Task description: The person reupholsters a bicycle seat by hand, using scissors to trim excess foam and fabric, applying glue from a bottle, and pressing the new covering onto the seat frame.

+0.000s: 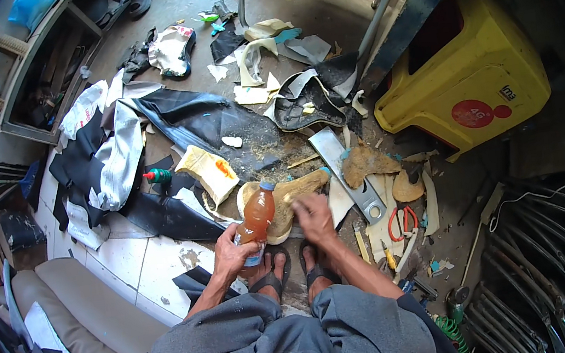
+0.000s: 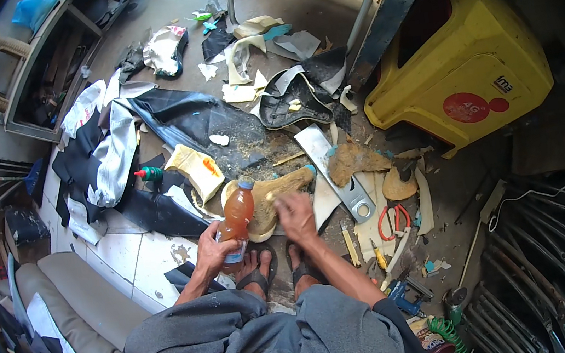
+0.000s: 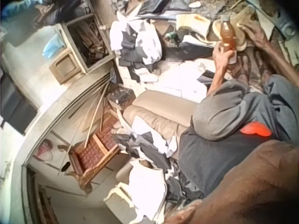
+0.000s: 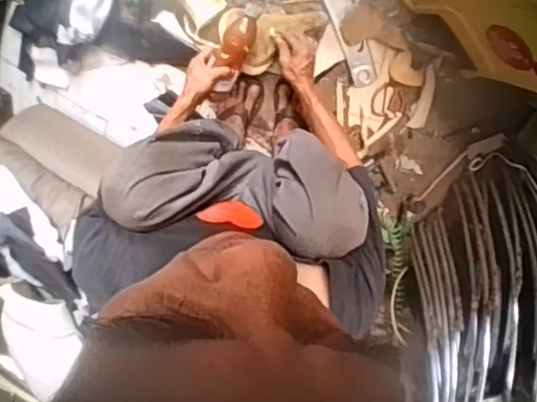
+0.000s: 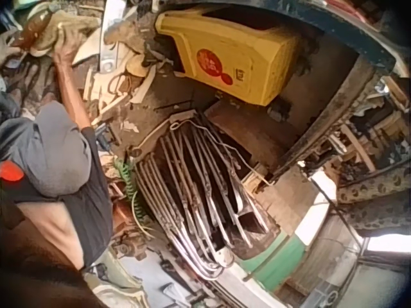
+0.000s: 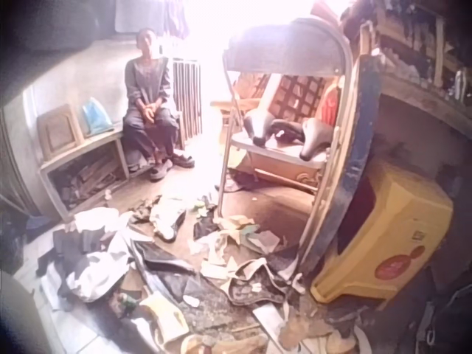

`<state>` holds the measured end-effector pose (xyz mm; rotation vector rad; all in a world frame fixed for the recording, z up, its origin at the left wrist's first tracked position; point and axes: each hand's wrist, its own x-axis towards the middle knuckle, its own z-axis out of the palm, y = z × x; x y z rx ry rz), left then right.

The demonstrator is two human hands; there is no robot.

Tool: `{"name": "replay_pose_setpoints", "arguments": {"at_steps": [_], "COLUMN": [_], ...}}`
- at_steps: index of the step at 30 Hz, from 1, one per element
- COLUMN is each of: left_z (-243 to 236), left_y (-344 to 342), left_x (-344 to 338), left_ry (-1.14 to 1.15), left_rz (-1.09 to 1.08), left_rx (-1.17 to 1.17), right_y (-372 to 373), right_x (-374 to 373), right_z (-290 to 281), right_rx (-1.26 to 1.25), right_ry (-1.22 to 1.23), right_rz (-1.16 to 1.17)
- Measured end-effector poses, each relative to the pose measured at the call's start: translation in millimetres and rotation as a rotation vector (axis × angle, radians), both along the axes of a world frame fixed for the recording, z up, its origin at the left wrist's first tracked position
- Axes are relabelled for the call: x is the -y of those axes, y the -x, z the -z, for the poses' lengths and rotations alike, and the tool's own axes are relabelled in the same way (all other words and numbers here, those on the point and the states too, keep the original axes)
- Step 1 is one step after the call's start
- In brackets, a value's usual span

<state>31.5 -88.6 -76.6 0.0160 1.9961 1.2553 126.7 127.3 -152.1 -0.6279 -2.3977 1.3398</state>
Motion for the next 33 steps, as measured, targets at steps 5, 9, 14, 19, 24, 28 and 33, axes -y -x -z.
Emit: {"name": "replay_pose_setpoints", "arguments": {"at_steps": [5,9,14,19,24,28,33], "left_z": [1,3,6,10,15,5,13], "left_y": [-3,-3,-2,-7,-4,-8,-8], "left_x": [0,-1,0,-4,0,-8,-4], "left_ry": [0.026,0.010,-0.052,-0.106,-0.121,-0.169,-0.170], "left_rz": [-0.032,-0.036,-0.074,-0.104,-0.112,-0.154,-0.148], "left_rx": [-0.009,-0.005,0.027,0.073,0.078,0.114,0.131], "right_y": [-17,-4,-24,-23,-35,-40,-8], "right_x": [24,1,31,5,26,22,-5], "right_z": [-19,-22,-14,-13,-8,-22,-32], "right_rx": [-0.044,-0.010,-0.032,-0.062,-0.051,-0.041,0.039], "right_ry": [0.055,-0.050,-0.012,-0.026,-0.045,0.083,0.022], "right_rz": [-0.304,0.161,-0.269,0.057,-0.168,-0.127,0.147]}}
